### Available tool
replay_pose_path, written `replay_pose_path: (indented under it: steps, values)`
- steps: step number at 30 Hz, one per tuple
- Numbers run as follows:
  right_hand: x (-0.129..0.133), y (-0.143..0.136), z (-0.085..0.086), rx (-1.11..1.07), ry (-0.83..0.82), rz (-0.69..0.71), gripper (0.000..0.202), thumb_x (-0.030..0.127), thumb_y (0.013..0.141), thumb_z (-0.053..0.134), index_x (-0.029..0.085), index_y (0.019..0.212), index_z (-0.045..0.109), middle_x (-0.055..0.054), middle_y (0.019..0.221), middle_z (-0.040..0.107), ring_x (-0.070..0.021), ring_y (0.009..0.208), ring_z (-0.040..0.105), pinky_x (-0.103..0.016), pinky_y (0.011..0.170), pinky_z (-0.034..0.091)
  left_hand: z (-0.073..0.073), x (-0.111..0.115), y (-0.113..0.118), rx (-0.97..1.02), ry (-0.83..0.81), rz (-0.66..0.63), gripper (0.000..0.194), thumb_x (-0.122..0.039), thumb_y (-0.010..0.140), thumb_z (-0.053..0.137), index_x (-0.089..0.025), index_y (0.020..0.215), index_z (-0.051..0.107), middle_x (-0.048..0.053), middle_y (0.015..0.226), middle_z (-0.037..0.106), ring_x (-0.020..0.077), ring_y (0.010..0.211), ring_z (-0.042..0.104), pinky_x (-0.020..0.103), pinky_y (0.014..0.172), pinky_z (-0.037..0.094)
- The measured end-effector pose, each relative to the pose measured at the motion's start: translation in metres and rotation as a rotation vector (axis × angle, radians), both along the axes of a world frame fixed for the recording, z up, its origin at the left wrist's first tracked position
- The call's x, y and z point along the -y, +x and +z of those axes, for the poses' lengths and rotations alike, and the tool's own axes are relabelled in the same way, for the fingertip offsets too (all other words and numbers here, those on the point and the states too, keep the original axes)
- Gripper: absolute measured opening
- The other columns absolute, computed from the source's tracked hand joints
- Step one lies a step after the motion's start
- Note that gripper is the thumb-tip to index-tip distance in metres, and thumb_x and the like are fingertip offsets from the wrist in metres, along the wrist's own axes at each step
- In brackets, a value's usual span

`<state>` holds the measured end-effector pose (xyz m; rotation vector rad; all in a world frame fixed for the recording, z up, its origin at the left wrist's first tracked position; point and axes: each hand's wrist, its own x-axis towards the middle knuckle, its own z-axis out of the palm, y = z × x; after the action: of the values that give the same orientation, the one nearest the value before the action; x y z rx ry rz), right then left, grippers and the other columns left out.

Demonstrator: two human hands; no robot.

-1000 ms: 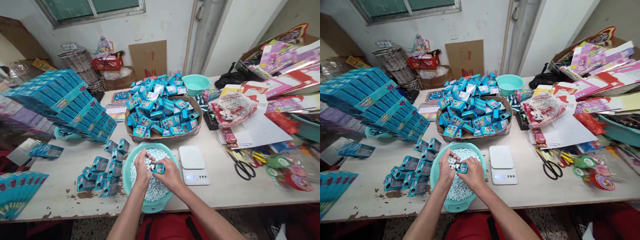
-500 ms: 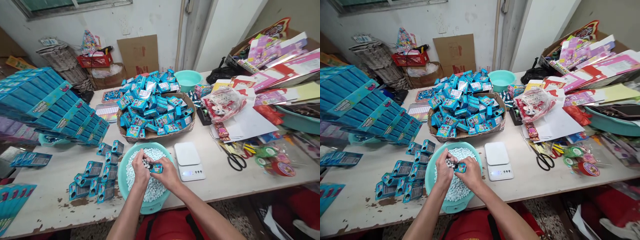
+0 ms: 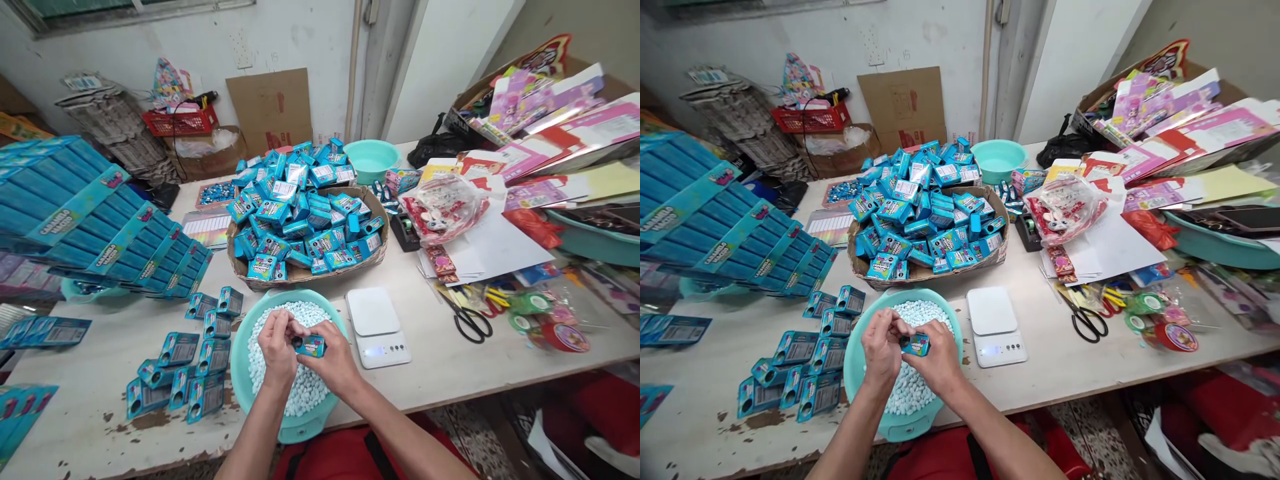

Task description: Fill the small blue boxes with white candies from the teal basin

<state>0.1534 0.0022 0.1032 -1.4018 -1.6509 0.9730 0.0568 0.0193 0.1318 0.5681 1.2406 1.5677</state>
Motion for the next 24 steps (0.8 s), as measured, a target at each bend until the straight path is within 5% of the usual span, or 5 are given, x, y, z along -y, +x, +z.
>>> replay_pose_path:
  steps: [6, 10, 14, 19, 24]
  values:
    - [0.000, 0.019, -0.007, -0.236, -0.042, 0.036, 0.035, 0.023, 0.058, 0.082, 0.024, 0.090, 0.067, -0.002, 0.090, 0.063, -0.0204, 0.089, 0.060, -0.034, 0.080, 0.048, -0.043, -0.013, -0.039, -0.365, -0.075, 0.053, 0.030, -0.050, 0.076, 0.053, -0.020, 0.074, 0.059, 0.003, 0.063, 0.059, 0.0204, 0.066, 0.060, 0.034, 0.068, 0.047]
    - [0.008, 0.043, -0.007, -0.263, -0.045, 0.005, 0.036, 0.028, 0.058, 0.083, 0.024, 0.090, 0.067, -0.003, 0.091, 0.063, -0.0208, 0.089, 0.061, -0.034, 0.081, 0.049, -0.105, -0.011, -0.063, -1.083, -0.239, -0.219, 0.026, -0.043, 0.070, 0.062, -0.021, 0.084, 0.065, 0.011, 0.105, 0.064, 0.0313, 0.111, 0.050, 0.044, 0.096, 0.036]
    - [0.015, 0.054, -0.006, -0.225, -0.066, -0.031, 0.036, 0.025, 0.057, 0.083, 0.024, 0.090, 0.068, -0.002, 0.088, 0.063, -0.0208, 0.084, 0.063, -0.032, 0.076, 0.051, -0.140, 0.006, -0.049, -1.349, -0.391, -0.416, 0.036, -0.045, 0.081, 0.047, -0.020, 0.102, 0.063, 0.013, 0.112, 0.060, 0.0318, 0.109, 0.050, 0.046, 0.091, 0.037]
    - [0.018, 0.056, -0.012, -0.232, -0.110, -0.129, 0.034, 0.025, 0.058, 0.081, 0.022, 0.089, 0.067, -0.003, 0.087, 0.062, -0.0213, 0.084, 0.063, -0.032, 0.075, 0.051, -0.141, 0.018, -0.028, -1.279, -0.303, -0.415, 0.025, -0.044, 0.075, 0.055, -0.023, 0.086, 0.064, 0.008, 0.088, 0.063, 0.0276, 0.091, 0.057, 0.036, 0.079, 0.042]
    - [0.019, 0.056, -0.013, -0.226, -0.128, -0.125, 0.033, 0.031, 0.060, 0.080, 0.022, 0.089, 0.067, -0.003, 0.088, 0.062, -0.0210, 0.081, 0.063, -0.032, 0.071, 0.052, -0.130, 0.007, -0.031, -0.684, -0.357, -0.197, 0.021, -0.037, 0.055, 0.074, -0.023, 0.058, 0.059, 0.000, 0.061, 0.058, 0.0168, 0.061, 0.055, 0.024, 0.057, 0.039]
